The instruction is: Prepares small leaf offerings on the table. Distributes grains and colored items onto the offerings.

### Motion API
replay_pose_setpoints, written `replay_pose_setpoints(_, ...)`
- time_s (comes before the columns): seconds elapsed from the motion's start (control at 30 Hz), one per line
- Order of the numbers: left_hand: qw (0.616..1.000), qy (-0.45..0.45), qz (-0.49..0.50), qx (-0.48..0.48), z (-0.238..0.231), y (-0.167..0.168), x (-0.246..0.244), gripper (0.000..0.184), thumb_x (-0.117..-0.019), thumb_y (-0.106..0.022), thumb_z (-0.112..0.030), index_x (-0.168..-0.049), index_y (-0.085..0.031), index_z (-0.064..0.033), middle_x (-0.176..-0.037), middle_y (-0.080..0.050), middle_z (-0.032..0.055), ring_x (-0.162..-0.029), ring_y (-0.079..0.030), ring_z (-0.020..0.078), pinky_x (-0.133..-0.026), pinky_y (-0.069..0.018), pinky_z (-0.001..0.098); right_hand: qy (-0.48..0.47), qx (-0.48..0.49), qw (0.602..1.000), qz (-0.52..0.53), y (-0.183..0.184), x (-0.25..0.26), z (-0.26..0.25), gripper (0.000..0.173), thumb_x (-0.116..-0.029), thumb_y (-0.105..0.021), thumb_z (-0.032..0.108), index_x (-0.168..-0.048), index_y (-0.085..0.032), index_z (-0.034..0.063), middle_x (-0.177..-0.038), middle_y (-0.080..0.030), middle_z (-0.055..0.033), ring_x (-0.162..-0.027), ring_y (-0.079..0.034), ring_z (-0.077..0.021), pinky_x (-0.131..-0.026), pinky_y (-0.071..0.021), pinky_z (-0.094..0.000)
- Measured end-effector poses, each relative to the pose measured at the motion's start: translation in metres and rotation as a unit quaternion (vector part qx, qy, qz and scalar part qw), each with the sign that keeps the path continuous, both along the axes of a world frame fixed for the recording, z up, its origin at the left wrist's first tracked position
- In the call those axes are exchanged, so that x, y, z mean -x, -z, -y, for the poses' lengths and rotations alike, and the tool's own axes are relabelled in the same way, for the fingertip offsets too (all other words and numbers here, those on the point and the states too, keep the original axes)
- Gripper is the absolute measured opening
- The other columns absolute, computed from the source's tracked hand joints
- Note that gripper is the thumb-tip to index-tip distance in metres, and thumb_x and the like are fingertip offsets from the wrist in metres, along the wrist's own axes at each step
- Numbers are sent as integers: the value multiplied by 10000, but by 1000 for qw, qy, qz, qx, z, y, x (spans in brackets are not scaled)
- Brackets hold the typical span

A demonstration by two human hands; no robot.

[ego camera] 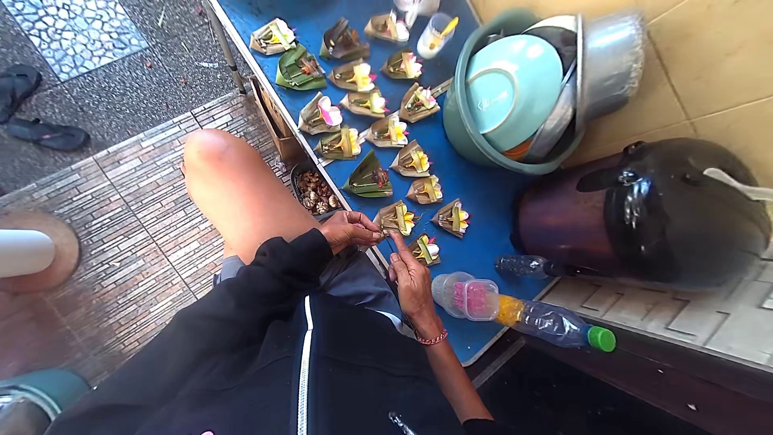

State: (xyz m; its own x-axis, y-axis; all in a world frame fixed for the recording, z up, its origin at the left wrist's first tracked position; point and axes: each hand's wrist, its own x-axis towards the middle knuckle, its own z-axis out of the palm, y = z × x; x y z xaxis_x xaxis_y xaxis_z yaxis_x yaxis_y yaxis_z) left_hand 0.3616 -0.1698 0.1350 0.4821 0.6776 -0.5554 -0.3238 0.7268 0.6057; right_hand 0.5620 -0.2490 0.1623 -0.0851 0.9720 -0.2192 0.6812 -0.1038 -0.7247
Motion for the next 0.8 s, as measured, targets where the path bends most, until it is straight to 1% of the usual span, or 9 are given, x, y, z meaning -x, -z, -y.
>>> replay_pose_setpoints(0.1,1000,4,3,-2,0,-1,1,117,-899,-662,126,-969,-644,34,-836,-731,82,-741,-722,146,-771,-616,296,6,1,1000,-20,-1,2,-2,447,-1076,-388,228,-1478,-579,188,-658,-559,45,-592,-524,-90,-622,-478,-330)
replay_pose_setpoints(0.2,1000,2,5,-2,-1,0,1,115,-897,-661,131,-950,-642,30,-839,-736,83,-738,-724,146,-764,-616,290,27,-5,999,-22,0,7,-5,417,-1074,-417,220,-1435,-619,170,-660,-567,34,-592,-532,-100,-630,-489,-351)
replay_pose_setpoints(0.3,1000,14,2,-10,-1,0,0,111,-895,-661,136,-944,-648,37,-821,-739,82,-732,-730,146,-765,-620,293,58,-2,998,-29,4,15,-9,382,-1066,-445,193,-1390,-642,138,-664,-569,22,-587,-535,-108,-622,-487,-348)
replay_pose_setpoints(0.4,999,33,15,-15,2,-2,-3,115,-888,-665,139,-944,-670,38,-809,-737,76,-732,-723,136,-769,-614,287,88,20,993,-69,6,14,-19,348,-1068,-460,154,-1366,-634,103,-688,-593,-8,-580,-531,-105,-604,-482,-325)
replay_pose_setpoints(0.47,1000,17,21,-14,1,-1,-2,111,-896,-662,129,-942,-672,29,-811,-736,75,-732,-719,133,-766,-611,285,125,23,987,-95,8,4,-30,366,-1072,-442,136,-1394,-596,59,-678,-575,-16,-561,-506,-93,-567,-459,-298)
replay_pose_setpoints(0.5,1000,6,26,-16,0,1,-1,110,-904,-656,122,-955,-671,26,-820,-737,75,-737,-720,134,-769,-611,288,149,23,984,-96,9,-5,-36,375,-1085,-428,134,-1422,-567,49,-671,-565,-28,-551,-504,-102,-551,-456,-301)
replay_pose_setpoints(0.57,999,-12,35,-14,0,5,0,113,-916,-644,117,-972,-663,20,-838,-738,76,-753,-722,136,-780,-611,291,206,17,976,-65,12,-22,-47,394,-1107,-394,156,-1465,-527,59,-666,-549,-45,-533,-492,-121,-537,-447,-312)
replay_pose_setpoints(0.67,999,-29,34,-2,-3,5,1,125,-921,-635,121,-973,-653,8,-857,-734,70,-771,-720,131,-791,-606,280,283,-3,959,0,23,-41,-59,399,-1123,-379,189,-1473,-537,81,-676,-559,-54,-542,-497,-136,-563,-450,-326)
replay_pose_setpoints(0.8,999,-33,29,10,-3,3,1,130,-917,-632,129,-969,-649,11,-866,-732,74,-778,-716,129,-792,-603,277,307,15,951,37,29,-49,-67,423,-1133,-358,198,-1500,-514,56,-722,-597,-95,-580,-514,-164,-600,-466,-354)
